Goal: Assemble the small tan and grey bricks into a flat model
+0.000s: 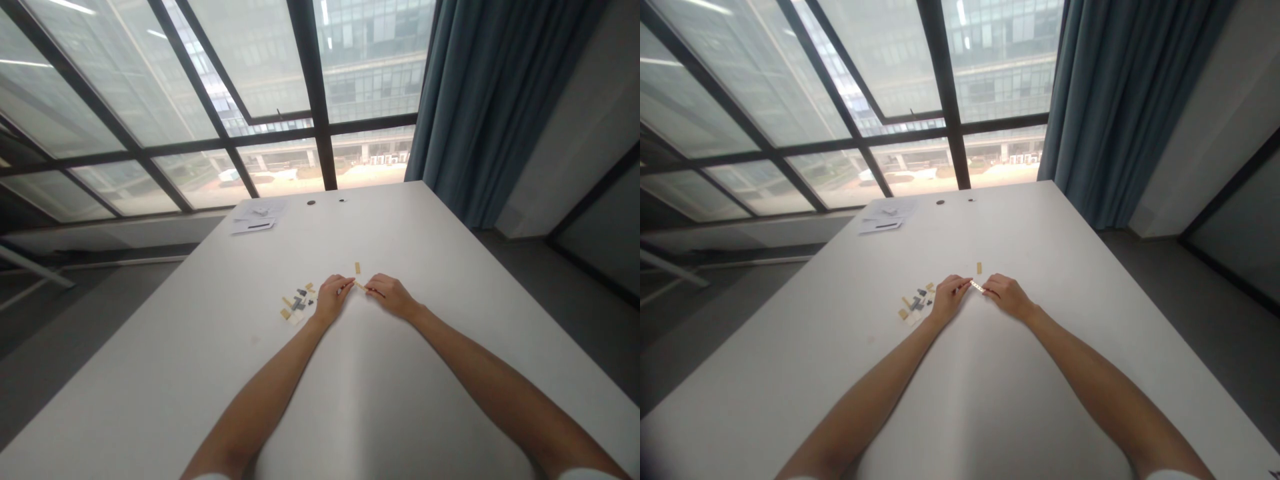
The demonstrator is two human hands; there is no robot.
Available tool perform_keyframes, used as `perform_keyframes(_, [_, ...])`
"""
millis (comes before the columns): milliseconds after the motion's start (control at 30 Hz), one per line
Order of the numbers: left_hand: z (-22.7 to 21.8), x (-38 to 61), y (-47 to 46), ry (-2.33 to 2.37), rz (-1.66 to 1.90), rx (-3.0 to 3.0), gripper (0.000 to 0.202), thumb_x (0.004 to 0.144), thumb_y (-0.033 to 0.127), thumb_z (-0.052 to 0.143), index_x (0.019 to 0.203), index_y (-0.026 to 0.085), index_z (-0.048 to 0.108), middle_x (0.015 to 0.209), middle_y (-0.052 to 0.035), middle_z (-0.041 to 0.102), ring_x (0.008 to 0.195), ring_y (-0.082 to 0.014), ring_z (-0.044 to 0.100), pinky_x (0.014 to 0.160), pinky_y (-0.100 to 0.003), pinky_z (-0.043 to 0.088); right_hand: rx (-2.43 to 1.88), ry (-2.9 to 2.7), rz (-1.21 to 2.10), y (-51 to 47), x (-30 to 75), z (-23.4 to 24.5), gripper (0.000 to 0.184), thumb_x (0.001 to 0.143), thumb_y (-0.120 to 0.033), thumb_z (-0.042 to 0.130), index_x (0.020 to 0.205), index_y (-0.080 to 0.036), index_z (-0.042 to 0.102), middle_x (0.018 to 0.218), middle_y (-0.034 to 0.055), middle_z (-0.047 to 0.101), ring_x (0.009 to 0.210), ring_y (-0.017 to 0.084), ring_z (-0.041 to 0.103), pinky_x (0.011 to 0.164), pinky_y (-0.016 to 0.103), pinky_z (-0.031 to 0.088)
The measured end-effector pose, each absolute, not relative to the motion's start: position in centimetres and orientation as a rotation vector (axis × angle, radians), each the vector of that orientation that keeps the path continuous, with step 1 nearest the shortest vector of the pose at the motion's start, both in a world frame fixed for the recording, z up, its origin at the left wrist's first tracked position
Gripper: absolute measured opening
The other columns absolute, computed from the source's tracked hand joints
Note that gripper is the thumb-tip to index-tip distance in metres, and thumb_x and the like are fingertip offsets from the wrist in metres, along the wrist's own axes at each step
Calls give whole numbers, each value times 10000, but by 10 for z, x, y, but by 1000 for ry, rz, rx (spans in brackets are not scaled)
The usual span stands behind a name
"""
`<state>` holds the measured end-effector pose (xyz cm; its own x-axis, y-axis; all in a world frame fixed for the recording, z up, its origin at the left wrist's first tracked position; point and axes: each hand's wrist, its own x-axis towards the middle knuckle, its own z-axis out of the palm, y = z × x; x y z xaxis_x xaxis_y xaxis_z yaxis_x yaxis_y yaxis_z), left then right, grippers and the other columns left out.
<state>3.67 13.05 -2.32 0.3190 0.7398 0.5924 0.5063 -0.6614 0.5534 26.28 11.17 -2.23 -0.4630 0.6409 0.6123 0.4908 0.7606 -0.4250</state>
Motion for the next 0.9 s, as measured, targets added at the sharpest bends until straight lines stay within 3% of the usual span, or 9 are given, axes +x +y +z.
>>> perform_keyframes(667, [-24, 36, 131, 1125, 1206, 2346, 219, 954, 328, 579, 1000, 201, 751, 815, -41, 676, 767, -148, 593, 736, -280, 479, -815, -2226, 187, 109, 263, -21, 200, 990, -292, 526, 948, -196, 697, 886, 77, 676, 857, 202, 624, 795, 334, 509])
perform_keyframes(900, [-24, 36, 132, 1070, 1203, 2352, 239, 958, 340, 569, 1040, 212, 754, 846, -53, 683, 766, -150, 592, 723, -283, 483, -805, -2184, 197, 108, 263, -19, 256, 934, -309, 620, 1169, -215, 659, 983, 101, 692, 918, 229, 643, 815, 386, 550])
